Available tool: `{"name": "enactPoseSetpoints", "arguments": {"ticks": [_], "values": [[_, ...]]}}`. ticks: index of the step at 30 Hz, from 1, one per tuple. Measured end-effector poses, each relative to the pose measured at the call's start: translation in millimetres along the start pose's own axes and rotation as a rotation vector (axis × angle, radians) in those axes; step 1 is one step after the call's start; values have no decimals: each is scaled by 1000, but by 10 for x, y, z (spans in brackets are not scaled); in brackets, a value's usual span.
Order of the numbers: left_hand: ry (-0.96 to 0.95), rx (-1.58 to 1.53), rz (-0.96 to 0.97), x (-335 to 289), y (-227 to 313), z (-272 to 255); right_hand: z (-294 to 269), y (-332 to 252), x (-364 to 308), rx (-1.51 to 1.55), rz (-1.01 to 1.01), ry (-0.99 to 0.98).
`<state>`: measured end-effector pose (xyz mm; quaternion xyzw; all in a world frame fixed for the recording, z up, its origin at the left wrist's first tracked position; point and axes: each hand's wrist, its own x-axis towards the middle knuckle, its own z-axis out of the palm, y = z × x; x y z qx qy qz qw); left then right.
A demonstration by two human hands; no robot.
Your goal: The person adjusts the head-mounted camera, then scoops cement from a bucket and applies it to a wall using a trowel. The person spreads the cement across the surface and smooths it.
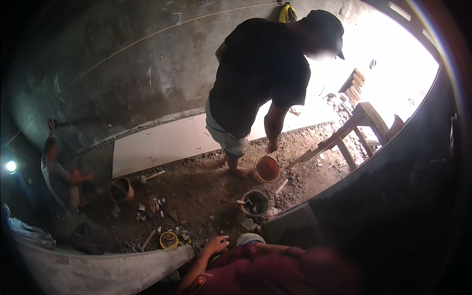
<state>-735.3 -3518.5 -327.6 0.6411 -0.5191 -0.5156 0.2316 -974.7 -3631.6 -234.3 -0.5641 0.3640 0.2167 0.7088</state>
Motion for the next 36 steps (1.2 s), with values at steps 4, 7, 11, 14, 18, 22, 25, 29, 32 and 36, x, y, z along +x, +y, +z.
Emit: {"name": "enactPoseSetpoints", "arguments": {"ticks": [4,7,11,14,18,22,25,29,32,36], "values": [[55,-193,-257,-463,-91,-84,-131,-15,-109,12,-6,-21],[118,-299,-461,-929,-58,-7,-267,67,-301,21,20,-44],[-9,-274,-330,-1218,67,103,-437,254,-499,45,97,-78],[-86,-272,-246,-1330,174,86,-580,318,-652,46,150,-114],[-168,-101,-298,-1443,247,104,-910,82,-983,-373,-24,-192],[-206,4,-331,-1346,223,321,-1253,-592,-730,-983,-292,-70],[-136,-131,-290,-1192,267,525,-744,-900,209,-510,-61,135],[-82,-21,-324,-1179,503,568,265,-362,1036,-848,-223,-228],[36,-98,-512,-1656,842,611,646,228,1191,-953,-277,-371],[297,-233,-575,-2080,1215,764,735,581,1167,-1012,-297,-428]]}}
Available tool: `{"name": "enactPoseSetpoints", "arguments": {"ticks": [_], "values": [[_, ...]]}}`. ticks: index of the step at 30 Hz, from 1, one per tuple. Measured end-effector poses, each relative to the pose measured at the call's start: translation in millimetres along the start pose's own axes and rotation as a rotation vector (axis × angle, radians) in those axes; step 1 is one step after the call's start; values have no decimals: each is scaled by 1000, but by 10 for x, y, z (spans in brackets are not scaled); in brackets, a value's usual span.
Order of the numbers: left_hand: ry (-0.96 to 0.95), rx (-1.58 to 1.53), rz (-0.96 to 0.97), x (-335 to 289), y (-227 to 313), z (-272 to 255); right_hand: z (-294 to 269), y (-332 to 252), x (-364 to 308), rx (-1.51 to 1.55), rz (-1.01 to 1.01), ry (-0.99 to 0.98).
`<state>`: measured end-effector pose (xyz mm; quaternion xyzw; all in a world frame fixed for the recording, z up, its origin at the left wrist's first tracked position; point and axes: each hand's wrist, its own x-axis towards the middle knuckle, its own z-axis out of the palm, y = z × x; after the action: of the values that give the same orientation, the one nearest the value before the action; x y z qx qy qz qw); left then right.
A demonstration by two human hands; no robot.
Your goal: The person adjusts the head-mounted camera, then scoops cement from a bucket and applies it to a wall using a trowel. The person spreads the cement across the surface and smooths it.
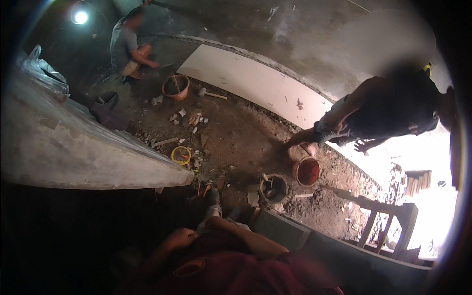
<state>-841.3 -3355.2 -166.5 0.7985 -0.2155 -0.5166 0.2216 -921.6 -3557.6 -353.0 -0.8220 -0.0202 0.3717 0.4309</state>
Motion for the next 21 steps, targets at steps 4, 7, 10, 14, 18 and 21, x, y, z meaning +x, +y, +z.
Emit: {"name": "enactPoseSetpoints", "arguments": {"ticks": [4,7,10,14,18,21], "values": [[61,-106,-9,-206,-37,133,-14,-11,-76,-21,4,44],[38,-122,152,-42,-96,214,-38,-39,-90,-60,32,112],[-145,56,140,313,-88,255,-139,-56,-50,-78,87,216],[-120,188,285,467,-32,367,-434,-17,-47,35,177,279],[-279,-301,216,415,-137,489,-580,161,-299,175,226,199],[-420,-307,154,734,-276,638,-346,396,-471,143,278,142]]}}
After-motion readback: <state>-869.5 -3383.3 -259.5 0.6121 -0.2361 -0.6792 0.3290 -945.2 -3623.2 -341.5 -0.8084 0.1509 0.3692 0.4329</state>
